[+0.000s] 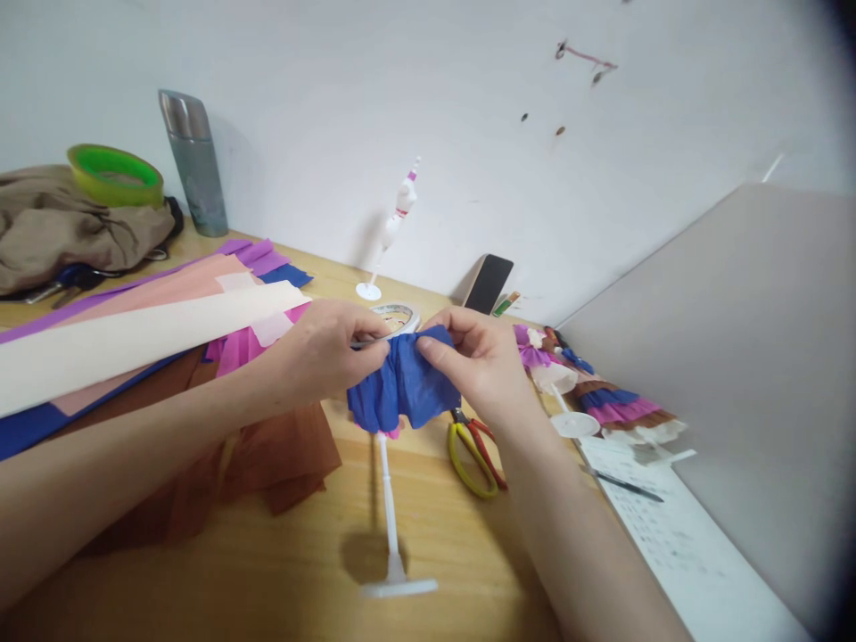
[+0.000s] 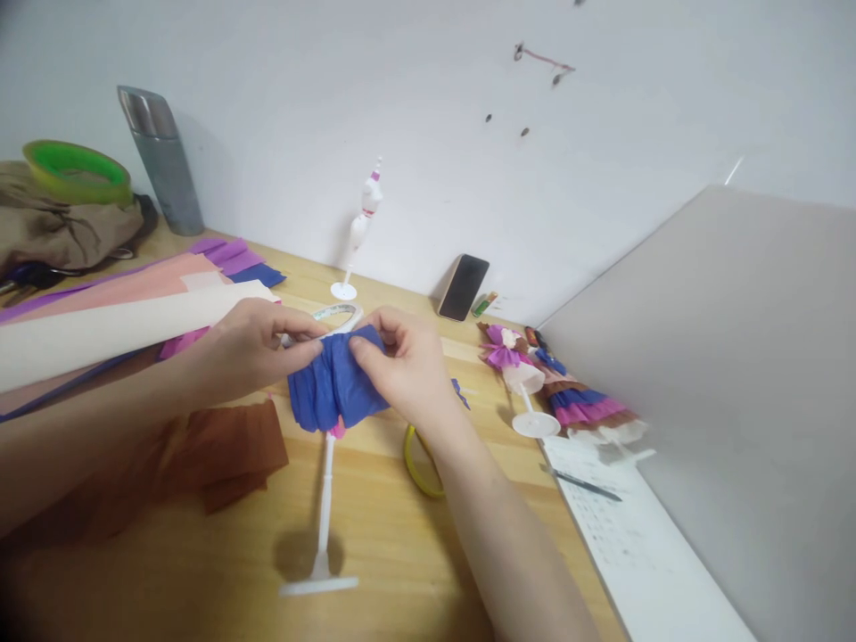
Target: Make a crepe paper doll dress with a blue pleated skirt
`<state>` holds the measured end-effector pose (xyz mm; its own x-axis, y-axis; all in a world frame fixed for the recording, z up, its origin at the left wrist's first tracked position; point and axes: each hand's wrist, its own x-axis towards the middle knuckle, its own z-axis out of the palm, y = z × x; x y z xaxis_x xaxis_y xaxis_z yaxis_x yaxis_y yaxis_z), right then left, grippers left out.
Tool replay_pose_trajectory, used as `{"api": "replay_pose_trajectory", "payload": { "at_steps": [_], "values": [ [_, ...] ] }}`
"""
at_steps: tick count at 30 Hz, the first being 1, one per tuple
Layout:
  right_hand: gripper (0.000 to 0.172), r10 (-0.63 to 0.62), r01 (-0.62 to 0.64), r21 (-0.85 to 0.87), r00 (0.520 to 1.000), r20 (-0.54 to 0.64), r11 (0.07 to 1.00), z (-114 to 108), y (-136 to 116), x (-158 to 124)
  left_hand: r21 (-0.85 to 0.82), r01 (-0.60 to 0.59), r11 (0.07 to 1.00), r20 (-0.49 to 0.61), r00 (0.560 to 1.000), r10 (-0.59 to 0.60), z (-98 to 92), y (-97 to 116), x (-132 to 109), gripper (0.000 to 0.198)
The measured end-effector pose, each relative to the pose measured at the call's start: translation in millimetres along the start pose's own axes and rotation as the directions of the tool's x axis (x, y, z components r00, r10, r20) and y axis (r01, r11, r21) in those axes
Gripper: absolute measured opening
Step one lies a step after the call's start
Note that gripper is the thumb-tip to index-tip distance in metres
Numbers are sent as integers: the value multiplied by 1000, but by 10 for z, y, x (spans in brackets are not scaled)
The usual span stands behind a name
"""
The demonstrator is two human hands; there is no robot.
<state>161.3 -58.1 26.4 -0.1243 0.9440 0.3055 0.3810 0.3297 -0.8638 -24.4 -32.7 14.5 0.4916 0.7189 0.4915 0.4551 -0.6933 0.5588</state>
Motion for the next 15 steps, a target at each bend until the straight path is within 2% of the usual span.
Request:
{"api": "replay_pose_trajectory", "payload": {
  "at_steps": [4,8,15],
  "values": [
    [19,-32,27,-124,999,-39,992,28,-7,-18,15,-7,1000,-7,1000,7,13,3,-4,21],
    [10,-117,87,-240,986,-115,967,76,15,-25,31,-17,999,-27,999,18,29,24,-17,21],
    [6,-288,260,-311,956,-47,914,69,20,-60,68,-51,996,-71,996,56,45,23,-24,20]
  ]
}}
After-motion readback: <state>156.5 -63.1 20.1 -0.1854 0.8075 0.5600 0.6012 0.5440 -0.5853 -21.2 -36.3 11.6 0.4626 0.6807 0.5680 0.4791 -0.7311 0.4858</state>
